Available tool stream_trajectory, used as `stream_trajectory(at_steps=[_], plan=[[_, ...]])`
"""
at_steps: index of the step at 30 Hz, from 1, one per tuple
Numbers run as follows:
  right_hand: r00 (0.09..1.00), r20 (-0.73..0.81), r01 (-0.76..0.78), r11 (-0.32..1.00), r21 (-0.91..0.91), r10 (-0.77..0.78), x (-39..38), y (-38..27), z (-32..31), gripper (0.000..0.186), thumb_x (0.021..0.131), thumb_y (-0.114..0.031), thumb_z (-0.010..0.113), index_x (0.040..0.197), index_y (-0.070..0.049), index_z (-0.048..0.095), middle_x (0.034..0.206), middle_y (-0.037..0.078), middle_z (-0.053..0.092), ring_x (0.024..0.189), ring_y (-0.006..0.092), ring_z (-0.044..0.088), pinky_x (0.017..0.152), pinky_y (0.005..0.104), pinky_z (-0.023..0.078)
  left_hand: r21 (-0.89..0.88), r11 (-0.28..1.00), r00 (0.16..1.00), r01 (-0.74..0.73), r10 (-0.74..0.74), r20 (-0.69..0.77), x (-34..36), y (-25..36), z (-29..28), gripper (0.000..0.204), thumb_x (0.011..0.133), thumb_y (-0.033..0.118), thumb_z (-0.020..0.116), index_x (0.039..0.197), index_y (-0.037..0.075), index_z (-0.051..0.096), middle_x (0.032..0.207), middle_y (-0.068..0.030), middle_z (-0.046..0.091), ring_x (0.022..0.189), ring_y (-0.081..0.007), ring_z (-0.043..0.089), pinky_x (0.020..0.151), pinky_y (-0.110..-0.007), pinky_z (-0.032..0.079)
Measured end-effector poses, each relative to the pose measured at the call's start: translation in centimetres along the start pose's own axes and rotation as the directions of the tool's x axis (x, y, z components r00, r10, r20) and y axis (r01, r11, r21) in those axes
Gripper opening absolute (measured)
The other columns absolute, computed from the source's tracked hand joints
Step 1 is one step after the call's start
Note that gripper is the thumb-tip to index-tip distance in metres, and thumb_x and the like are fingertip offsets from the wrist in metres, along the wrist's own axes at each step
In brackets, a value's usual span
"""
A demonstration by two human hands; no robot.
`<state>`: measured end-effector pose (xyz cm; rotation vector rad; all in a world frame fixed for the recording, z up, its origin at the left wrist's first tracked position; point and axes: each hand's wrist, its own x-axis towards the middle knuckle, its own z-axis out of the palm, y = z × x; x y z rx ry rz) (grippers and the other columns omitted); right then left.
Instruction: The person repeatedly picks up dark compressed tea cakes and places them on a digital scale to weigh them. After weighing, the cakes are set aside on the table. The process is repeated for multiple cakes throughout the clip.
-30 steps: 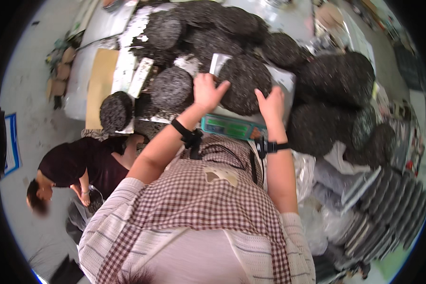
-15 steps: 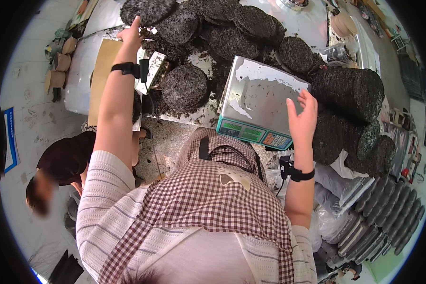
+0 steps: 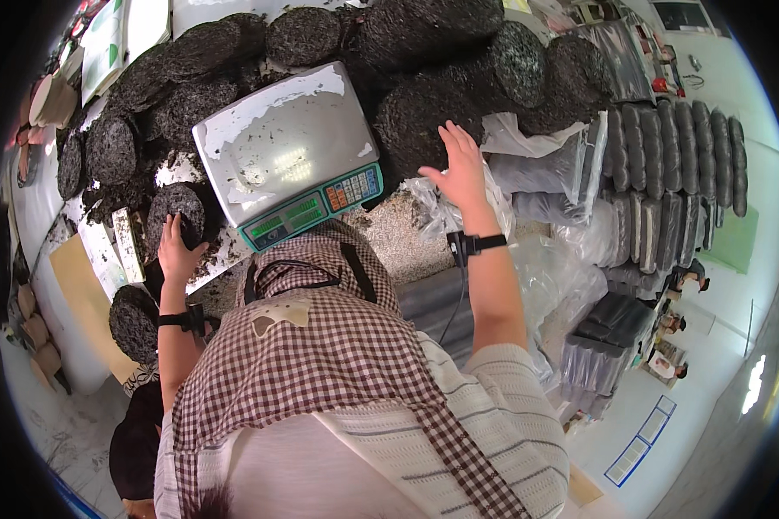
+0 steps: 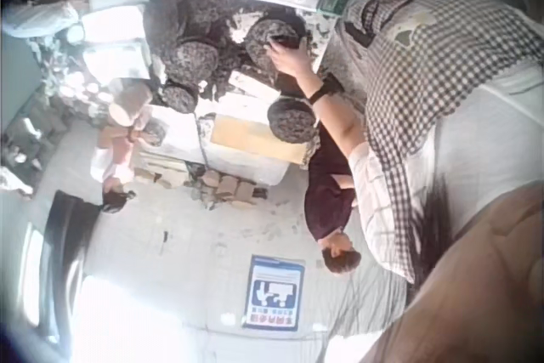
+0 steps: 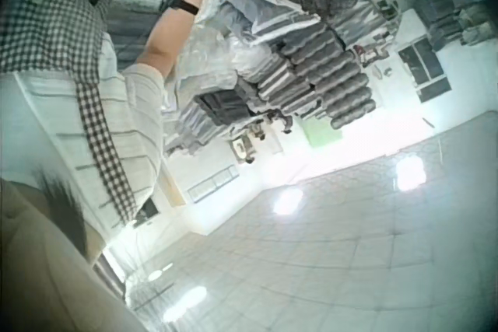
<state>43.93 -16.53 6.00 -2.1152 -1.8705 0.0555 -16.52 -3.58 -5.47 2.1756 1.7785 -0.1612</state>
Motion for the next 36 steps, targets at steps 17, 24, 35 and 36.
stream_trajectory(at_steps=[17, 24, 35, 36], plan=[[0.998, -0.059, -0.010, 0.999, 0.033, 0.012, 1.9, 1.9, -0.6, 0.037, 0.089, -0.015, 0.067, 0.124, -0.003, 0.067, 0.130, 0.016, 0.067, 0.122, 0.0380, 0.061, 0.103, 0.0463, 0.050, -0.254, 0.967, 0.999, 0.006, -0.018, -0.044, 0.7, -3.0, 1.7, 0.076, 0.091, 0.048, 0.074, 0.155, 0.013, 0.050, 0.159, -0.0134, 0.048, 0.145, -0.0351, 0.045, 0.120, -0.046, 0.037], [0.757, -0.123, -0.176, 0.382, 0.907, 0.641, 5.2, 0.6, -8.7, 0.030, 0.103, -0.011, 0.060, 0.132, -0.003, 0.063, 0.123, 0.013, 0.070, 0.108, 0.0284, 0.069, 0.098, 0.0437, 0.054, -0.142, 0.989, 0.999, -0.042, 0.038, -0.032, -0.7, -1.7, 0.8, 0.067, 0.097, 0.030, 0.070, 0.156, 0.011, 0.045, 0.160, -0.0169, 0.045, 0.144, -0.0378, 0.047, 0.117, -0.046, 0.043], [0.952, 0.086, -0.178, 0.303, 0.936, 0.294, 7.1, -12.8, 0.0, 0.031, 0.105, -0.008, 0.059, 0.133, 0.006, 0.059, 0.128, 0.014, 0.068, 0.113, 0.0217, 0.066, 0.102, 0.0378, 0.052, -0.801, 0.593, 0.625, -0.080, -0.596, -0.504, -3.3, -2.8, -6.9, 0.035, 0.104, 0.022, 0.059, 0.131, 0.001, 0.064, 0.125, -0.0175, 0.071, 0.113, -0.0291, 0.069, 0.096, -0.038, 0.053], [0.978, -0.069, -0.046, 0.529, 0.847, 0.195, 6.9, -15.2, -0.4, 0.029, 0.106, -0.007, 0.057, 0.131, 0.007, 0.061, 0.125, 0.014, 0.070, 0.111, 0.0204, 0.067, 0.102, 0.0360, 0.051, -0.842, 0.448, 0.538, -0.301, -0.649, -0.538, -3.6, -2.5, -7.8, 0.032, 0.105, 0.022, 0.058, 0.126, -0.001, 0.066, 0.122, -0.0157, 0.072, 0.111, -0.0266, 0.069, 0.092, -0.037, 0.054]])
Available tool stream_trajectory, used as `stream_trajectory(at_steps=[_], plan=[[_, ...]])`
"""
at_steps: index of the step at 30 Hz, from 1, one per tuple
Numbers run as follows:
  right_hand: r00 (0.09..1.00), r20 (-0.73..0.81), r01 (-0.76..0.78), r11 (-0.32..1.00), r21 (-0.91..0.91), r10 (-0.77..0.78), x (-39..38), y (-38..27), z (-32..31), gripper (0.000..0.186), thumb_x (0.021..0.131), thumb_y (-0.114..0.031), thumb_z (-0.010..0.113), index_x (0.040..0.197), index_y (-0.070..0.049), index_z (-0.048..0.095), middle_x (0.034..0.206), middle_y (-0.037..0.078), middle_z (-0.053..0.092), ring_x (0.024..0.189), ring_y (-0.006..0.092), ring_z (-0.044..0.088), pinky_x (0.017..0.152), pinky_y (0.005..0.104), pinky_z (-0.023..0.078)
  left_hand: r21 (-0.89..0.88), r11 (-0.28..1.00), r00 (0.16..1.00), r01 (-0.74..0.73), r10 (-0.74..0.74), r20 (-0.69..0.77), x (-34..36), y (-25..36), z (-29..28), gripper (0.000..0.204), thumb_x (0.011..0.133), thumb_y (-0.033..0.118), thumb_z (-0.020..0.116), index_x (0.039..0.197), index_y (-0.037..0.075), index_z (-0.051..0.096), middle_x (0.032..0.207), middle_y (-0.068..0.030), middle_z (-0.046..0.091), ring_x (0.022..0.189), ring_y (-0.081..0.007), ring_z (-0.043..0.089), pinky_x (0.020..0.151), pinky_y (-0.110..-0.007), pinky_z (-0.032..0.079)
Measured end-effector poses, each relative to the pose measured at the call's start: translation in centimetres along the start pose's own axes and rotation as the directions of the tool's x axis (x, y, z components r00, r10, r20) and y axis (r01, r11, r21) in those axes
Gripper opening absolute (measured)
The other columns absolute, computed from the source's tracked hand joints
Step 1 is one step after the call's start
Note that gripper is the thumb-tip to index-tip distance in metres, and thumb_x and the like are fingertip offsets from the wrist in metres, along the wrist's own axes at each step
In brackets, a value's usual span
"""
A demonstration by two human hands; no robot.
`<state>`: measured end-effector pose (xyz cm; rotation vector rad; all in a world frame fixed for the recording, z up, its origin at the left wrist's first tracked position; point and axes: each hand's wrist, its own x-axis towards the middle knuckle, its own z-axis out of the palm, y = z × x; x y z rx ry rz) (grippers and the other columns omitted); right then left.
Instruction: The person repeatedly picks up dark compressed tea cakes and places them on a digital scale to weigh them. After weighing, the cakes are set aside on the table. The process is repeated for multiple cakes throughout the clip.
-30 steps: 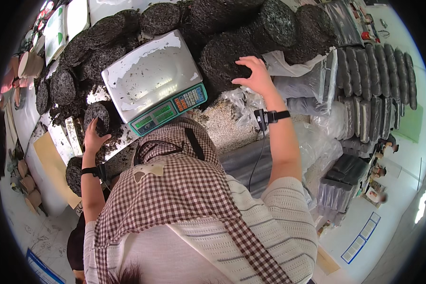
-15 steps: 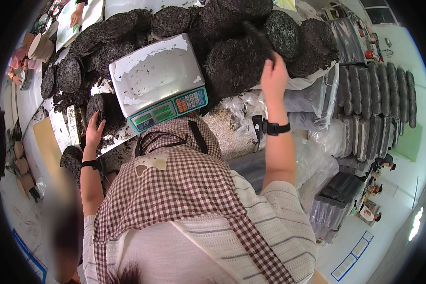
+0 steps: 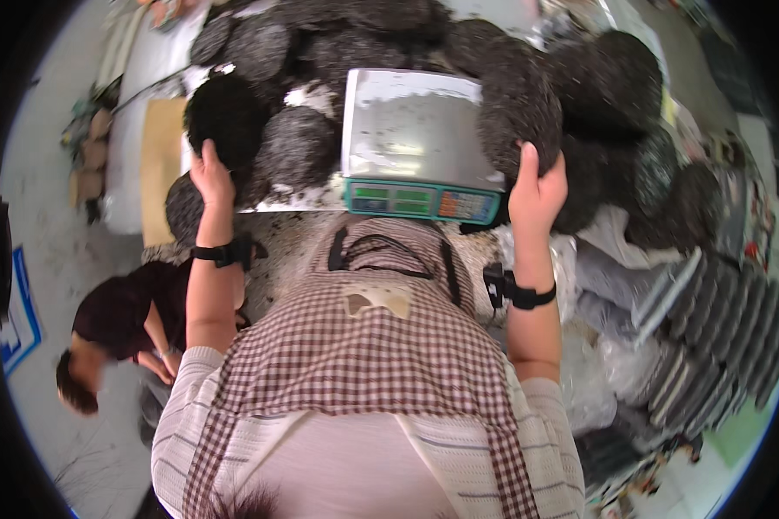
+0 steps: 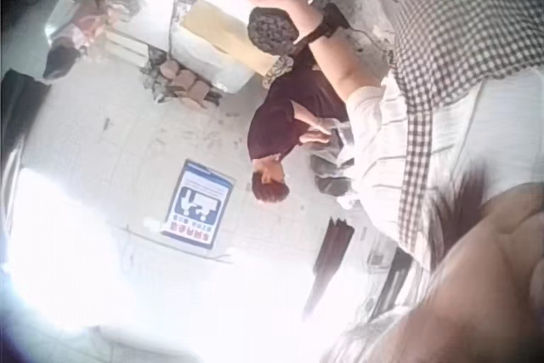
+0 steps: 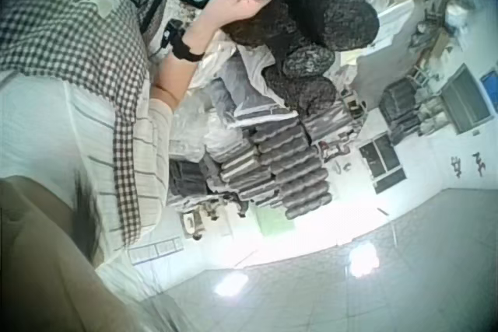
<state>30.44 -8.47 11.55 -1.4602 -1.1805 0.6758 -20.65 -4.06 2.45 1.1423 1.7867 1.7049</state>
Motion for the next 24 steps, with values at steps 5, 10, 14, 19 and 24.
stream_trajectory(at_steps=[5, 10, 14, 19, 24], plan=[[0.580, 0.415, 0.795, 0.597, -0.102, -0.701, -1.3, -5.4, 8.4, 0.042, 0.090, -0.003, 0.060, 0.131, -0.002, 0.069, 0.139, 0.016, 0.067, 0.131, 0.0345, 0.062, 0.114, 0.0477, 0.046, -0.483, 0.465, 0.665, 0.742, -0.601, 0.444, -4.8, 4.6, 3.2, 0.027, 0.105, 0.021, 0.057, 0.116, -0.001, 0.067, 0.118, -0.0139, 0.072, 0.108, -0.0258, 0.069, 0.094, -0.040, 0.057], [0.432, 0.724, 0.815, 0.576, -0.059, -0.538, -4.7, -4.2, 12.3, 0.054, 0.083, -0.012, 0.071, 0.137, -0.009, 0.067, 0.149, 0.012, 0.058, 0.141, 0.0318, 0.052, 0.120, 0.0511, 0.036, -0.368, 0.242, 0.431, 0.898, -0.649, 0.627, -10.8, 10.7, 6.9, 0.041, 0.109, 0.025, 0.045, 0.136, -0.002, 0.060, 0.134, -0.0158, 0.068, 0.120, -0.0287, 0.067, 0.107, -0.046, 0.054], [0.453, 0.639, 0.863, 0.485, -0.141, -0.621, -4.8, -3.0, 11.4, 0.049, 0.079, -0.009, 0.072, 0.129, -0.008, 0.071, 0.136, 0.011, 0.065, 0.127, 0.0309, 0.061, 0.109, 0.0474, 0.047, -0.295, 0.259, 0.392, 0.920, -0.658, 0.643, -11.2, 11.5, 7.2, 0.042, 0.110, 0.031, 0.046, 0.135, 0.002, 0.061, 0.124, -0.0122, 0.070, 0.113, -0.0265, 0.069, 0.103, -0.043, 0.055], [0.898, 0.329, 0.354, 0.924, -0.146, -0.292, -4.1, -2.8, 9.1, 0.049, 0.069, 0.005, 0.074, 0.117, -0.003, 0.072, 0.112, 0.010, 0.074, 0.104, 0.0311, 0.069, 0.094, 0.0429, 0.056, -0.066, 0.942, 0.784, 0.328, -0.233, 0.575, -7.8, -0.1, 6.6, 0.040, 0.108, 0.038, 0.056, 0.127, 0.004, 0.066, 0.122, -0.0093, 0.070, 0.119, -0.0255, 0.064, 0.103, -0.045, 0.049], [0.699, 0.346, 0.704, 0.687, -0.182, -0.625, -1.9, -2.1, 7.2, 0.049, 0.063, 0.010, 0.070, 0.110, -0.003, 0.073, 0.118, 0.009, 0.075, 0.113, 0.0317, 0.069, 0.100, 0.0440, 0.054, 0.653, 0.692, 0.828, -0.308, -0.144, 0.543, -8.2, -12.3, 4.6, 0.043, 0.101, 0.036, 0.064, 0.132, 0.006, 0.066, 0.140, -0.0177, 0.063, 0.131, -0.0369, 0.058, 0.110, -0.045, 0.046]])
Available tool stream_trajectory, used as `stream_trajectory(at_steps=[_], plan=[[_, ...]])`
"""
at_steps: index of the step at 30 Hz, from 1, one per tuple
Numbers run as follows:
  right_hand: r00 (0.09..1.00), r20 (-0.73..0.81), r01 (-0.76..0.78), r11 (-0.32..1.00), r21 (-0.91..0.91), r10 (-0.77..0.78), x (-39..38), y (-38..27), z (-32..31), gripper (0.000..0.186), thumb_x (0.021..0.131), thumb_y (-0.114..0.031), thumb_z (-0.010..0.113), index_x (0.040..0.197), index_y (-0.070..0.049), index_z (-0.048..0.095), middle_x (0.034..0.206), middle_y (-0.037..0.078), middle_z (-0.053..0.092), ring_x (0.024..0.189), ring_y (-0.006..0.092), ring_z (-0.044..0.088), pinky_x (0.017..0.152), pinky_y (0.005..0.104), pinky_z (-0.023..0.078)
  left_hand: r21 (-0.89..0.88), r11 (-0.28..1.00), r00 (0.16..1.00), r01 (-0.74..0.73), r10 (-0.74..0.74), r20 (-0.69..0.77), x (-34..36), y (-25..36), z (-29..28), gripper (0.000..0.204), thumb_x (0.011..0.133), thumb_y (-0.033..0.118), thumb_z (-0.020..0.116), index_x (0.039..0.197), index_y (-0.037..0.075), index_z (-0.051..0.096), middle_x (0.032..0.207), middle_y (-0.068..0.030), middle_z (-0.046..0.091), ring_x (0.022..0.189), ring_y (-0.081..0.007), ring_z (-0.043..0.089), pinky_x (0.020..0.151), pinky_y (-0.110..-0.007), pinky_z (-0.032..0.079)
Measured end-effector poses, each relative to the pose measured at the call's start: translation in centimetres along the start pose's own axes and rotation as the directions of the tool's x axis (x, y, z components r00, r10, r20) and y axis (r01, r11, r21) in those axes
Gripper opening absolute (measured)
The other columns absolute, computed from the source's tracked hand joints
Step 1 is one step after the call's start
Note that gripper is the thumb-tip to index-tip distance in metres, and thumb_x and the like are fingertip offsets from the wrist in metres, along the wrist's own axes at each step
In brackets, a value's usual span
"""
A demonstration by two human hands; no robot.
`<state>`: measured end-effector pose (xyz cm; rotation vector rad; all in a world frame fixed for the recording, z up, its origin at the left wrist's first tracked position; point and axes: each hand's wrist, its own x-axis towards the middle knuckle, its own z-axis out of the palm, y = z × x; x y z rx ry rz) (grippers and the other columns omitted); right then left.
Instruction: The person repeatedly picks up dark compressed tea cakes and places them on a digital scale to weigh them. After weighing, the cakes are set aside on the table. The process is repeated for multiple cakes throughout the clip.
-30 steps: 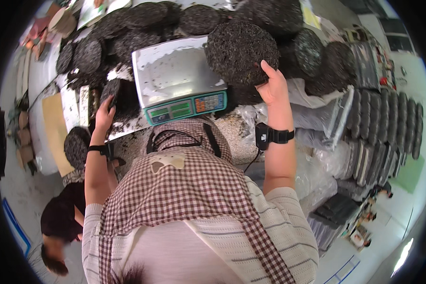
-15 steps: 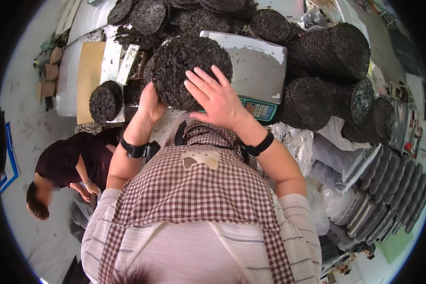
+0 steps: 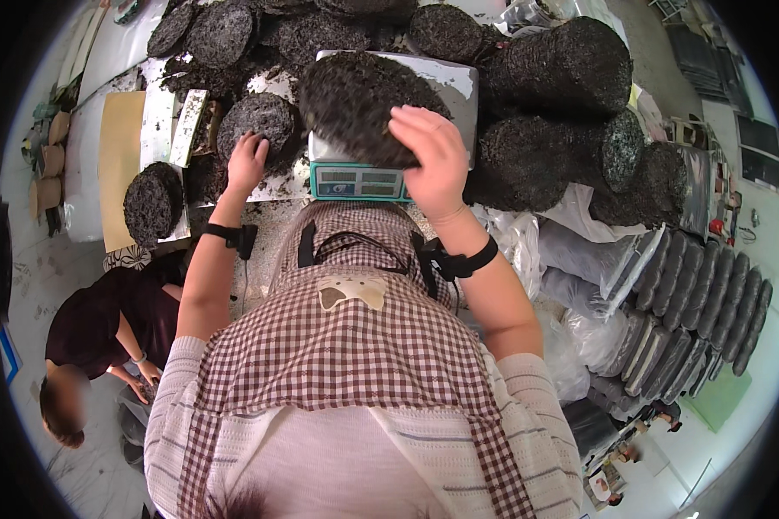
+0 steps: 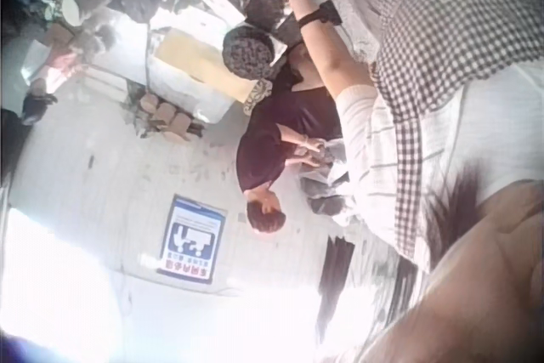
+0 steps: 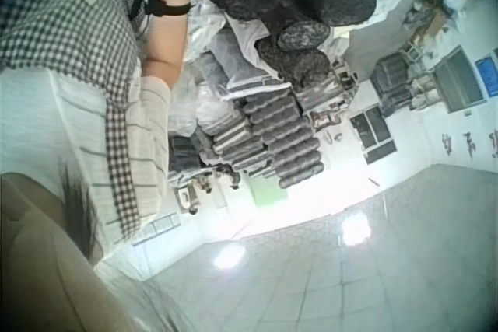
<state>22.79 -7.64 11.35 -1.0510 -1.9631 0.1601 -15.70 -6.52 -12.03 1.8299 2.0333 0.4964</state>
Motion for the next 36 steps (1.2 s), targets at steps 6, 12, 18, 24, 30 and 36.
stream_trajectory(at_steps=[6, 12, 18, 24, 30, 36], plan=[[0.926, 0.343, 0.222, 0.962, -0.159, -0.157, -7.4, 4.2, 4.4, 0.022, 0.087, -0.009, 0.067, 0.108, -0.002, 0.071, 0.126, 0.012, 0.071, 0.121, 0.0306, 0.066, 0.107, 0.0482, 0.051, -0.353, 0.909, 0.957, -0.224, 0.136, -0.257, 1.7, 13.2, -5.9, 0.021, 0.095, 0.013, 0.070, 0.115, 0.005, 0.071, 0.105, -0.0110, 0.069, 0.100, -0.0265, 0.067, 0.091, -0.039, 0.054], [0.924, 0.373, 0.142, 0.982, -0.124, -0.086, -9.1, 4.0, 5.4, 0.027, 0.085, -0.006, 0.064, 0.111, -0.002, 0.070, 0.130, 0.012, 0.069, 0.126, 0.0315, 0.063, 0.108, 0.0491, 0.050, -0.437, 0.790, 0.877, -0.430, 0.480, 0.004, 2.9, 25.0, -2.0, 0.014, 0.090, 0.016, 0.076, 0.101, 0.009, 0.075, 0.094, -0.0069, 0.070, 0.088, -0.0267, 0.071, 0.078, -0.036, 0.059], [0.929, 0.356, 0.158, 0.979, -0.127, -0.104, -10.0, 5.0, 5.6, 0.025, 0.087, -0.012, 0.063, 0.110, -0.004, 0.067, 0.129, 0.012, 0.068, 0.127, 0.0314, 0.061, 0.109, 0.0482, 0.049, 0.047, 0.873, 0.874, -0.485, 0.483, 0.050, 4.8, 27.4, 2.2, 0.014, 0.092, 0.026, 0.071, 0.099, 0.014, 0.075, 0.095, -0.0062, 0.072, 0.091, -0.0283, 0.071, 0.077, -0.041, 0.058], [0.920, 0.384, 0.124, 0.987, -0.098, -0.077, -9.4, 5.0, 5.5, 0.026, 0.088, -0.011, 0.061, 0.112, -0.005, 0.069, 0.130, 0.010, 0.069, 0.126, 0.0290, 0.062, 0.109, 0.0472, 0.048, -0.012, 0.832, 0.826, -0.555, 0.552, 0.112, 6.5, 28.5, -1.2, 0.016, 0.088, 0.021, 0.069, 0.096, 0.008, 0.070, 0.093, -0.0130, 0.072, 0.091, -0.0298, 0.073, 0.076, -0.042, 0.059], [0.917, 0.076, -0.398, 0.903, 0.160, 0.391, -4.0, 2.1, -1.2, 0.041, 0.085, -0.004, 0.076, 0.125, -0.002, 0.066, 0.122, 0.014, 0.072, 0.110, 0.0324, 0.071, 0.095, 0.0411, 0.056, -0.761, 0.648, 0.999, -0.034, 0.007, -0.038, 1.1, 16.7, -13.1, 0.009, 0.102, 0.004, 0.062, 0.095, 0.003, 0.058, 0.083, -0.0053, 0.067, 0.073, -0.0113, 0.063, 0.068, -0.028, 0.054], [0.687, 0.021, -0.726, 0.686, 0.037, 0.726, -3.5, 11.2, 3.2, 0.071, 0.090, -0.027, 0.083, 0.141, 0.008, 0.049, 0.133, 0.026, 0.062, 0.123, 0.0373, 0.062, 0.105, 0.0428, 0.050, 0.546, 0.837, 0.840, 0.031, -0.318, 0.439, -8.6, 3.4, -8.3, 0.034, 0.094, 0.037, 0.063, 0.095, 0.006, 0.076, 0.095, -0.0179, 0.076, 0.090, -0.0392, 0.073, 0.077, -0.049, 0.057]])
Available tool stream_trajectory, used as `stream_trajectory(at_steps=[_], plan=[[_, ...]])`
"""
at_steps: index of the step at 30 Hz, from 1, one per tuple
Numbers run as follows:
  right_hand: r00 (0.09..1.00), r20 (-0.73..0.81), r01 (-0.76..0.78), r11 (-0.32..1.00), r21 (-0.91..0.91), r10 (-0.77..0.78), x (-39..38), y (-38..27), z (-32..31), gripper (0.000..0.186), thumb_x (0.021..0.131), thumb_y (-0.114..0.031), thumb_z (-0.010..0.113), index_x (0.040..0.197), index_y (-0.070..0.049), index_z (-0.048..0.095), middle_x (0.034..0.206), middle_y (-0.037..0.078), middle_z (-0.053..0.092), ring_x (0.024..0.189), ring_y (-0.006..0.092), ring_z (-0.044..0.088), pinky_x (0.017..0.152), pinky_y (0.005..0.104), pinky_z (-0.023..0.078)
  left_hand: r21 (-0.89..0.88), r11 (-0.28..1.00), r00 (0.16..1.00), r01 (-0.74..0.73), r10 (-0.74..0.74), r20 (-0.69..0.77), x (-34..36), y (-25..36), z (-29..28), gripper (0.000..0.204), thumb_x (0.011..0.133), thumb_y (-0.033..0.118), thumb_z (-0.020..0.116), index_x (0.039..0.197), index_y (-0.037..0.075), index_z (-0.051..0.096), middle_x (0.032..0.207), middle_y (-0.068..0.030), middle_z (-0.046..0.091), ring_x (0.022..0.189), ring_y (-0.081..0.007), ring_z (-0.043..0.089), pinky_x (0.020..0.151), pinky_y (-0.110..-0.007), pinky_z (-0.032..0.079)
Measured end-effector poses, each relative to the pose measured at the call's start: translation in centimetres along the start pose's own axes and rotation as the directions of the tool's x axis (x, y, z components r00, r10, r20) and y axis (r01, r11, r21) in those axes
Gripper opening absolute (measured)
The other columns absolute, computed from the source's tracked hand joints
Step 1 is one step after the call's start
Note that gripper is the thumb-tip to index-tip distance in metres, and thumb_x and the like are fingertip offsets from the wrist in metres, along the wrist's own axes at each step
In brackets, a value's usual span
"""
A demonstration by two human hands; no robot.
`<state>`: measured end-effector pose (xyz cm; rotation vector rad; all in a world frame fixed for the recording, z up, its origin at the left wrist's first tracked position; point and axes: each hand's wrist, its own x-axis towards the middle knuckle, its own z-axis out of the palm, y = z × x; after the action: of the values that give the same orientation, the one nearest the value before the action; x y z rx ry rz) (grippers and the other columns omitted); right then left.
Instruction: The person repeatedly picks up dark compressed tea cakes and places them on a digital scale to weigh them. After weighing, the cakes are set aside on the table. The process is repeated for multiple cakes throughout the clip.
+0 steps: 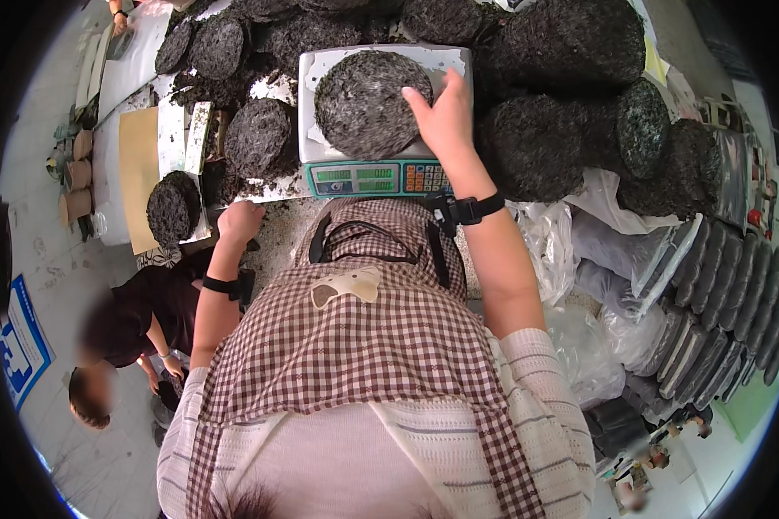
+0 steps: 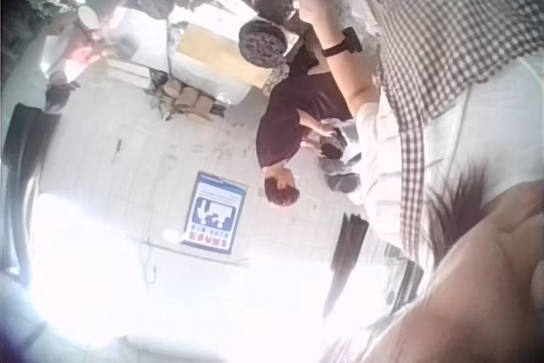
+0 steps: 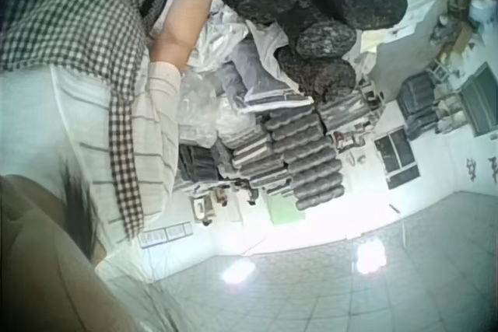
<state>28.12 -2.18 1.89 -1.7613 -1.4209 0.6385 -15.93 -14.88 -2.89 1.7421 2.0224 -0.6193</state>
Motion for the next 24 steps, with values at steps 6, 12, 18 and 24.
stream_trajectory(at_steps=[6, 12, 18, 24], plan=[[0.977, 0.051, 0.208, 0.976, -0.056, -0.205, -4.2, -3.3, -8.0, 0.046, 0.092, -0.019, 0.077, 0.131, 0.000, 0.062, 0.125, 0.019, 0.065, 0.112, 0.0323, 0.067, 0.097, 0.0402, 0.055, -0.403, 0.912, 0.946, -0.072, -0.066, -0.317, 0.6, -0.1, -0.2, 0.027, 0.096, 0.029, 0.067, 0.108, 0.006, 0.068, 0.097, -0.0202, 0.072, 0.091, -0.0412, 0.070, 0.079, -0.049, 0.055], [1.000, -0.006, -0.008, 0.996, 0.090, 0.009, -2.3, -2.7, -5.9, 0.047, 0.100, -0.030, 0.072, 0.129, 0.005, 0.063, 0.118, 0.014, 0.066, 0.098, 0.0160, 0.067, 0.085, 0.0320, 0.057, -0.543, 0.686, 0.755, -0.484, 0.014, -0.655, 8.7, 8.0, -7.6, 0.042, 0.099, 0.037, 0.067, 0.119, -0.001, 0.068, 0.111, -0.0197, 0.068, 0.106, -0.0362, 0.064, 0.095, -0.044, 0.050], [0.960, 0.141, -0.168, 0.897, -0.408, 0.244, 1.3, 1.2, -0.9, 0.077, 0.088, -0.055, 0.076, 0.131, 0.007, 0.062, 0.126, 0.026, 0.064, 0.119, 0.0412, 0.063, 0.103, 0.0468, 0.051, -0.396, 0.814, 0.789, -0.425, 0.119, -0.602, 10.5, 17.7, -8.2, 0.081, 0.099, 0.060, 0.058, 0.150, -0.002, 0.046, 0.151, -0.0266, 0.047, 0.140, -0.0429, 0.046, 0.115, -0.050, 0.042], [0.994, 0.077, 0.089, 0.991, -0.103, -0.082, -2.9, 0.6, 5.4, 0.072, 0.072, -0.027, 0.093, 0.125, 0.006, 0.058, 0.123, 0.026, 0.064, 0.118, 0.0439, 0.059, 0.104, 0.0493, 0.048, -0.643, 0.475, 0.745, -0.601, 0.041, -0.666, 6.0, 14.9, -5.9, 0.072, 0.092, 0.034, 0.078, 0.144, -0.003, 0.045, 0.144, -0.0278, 0.051, 0.136, -0.0393, 0.050, 0.115, -0.046, 0.040]])
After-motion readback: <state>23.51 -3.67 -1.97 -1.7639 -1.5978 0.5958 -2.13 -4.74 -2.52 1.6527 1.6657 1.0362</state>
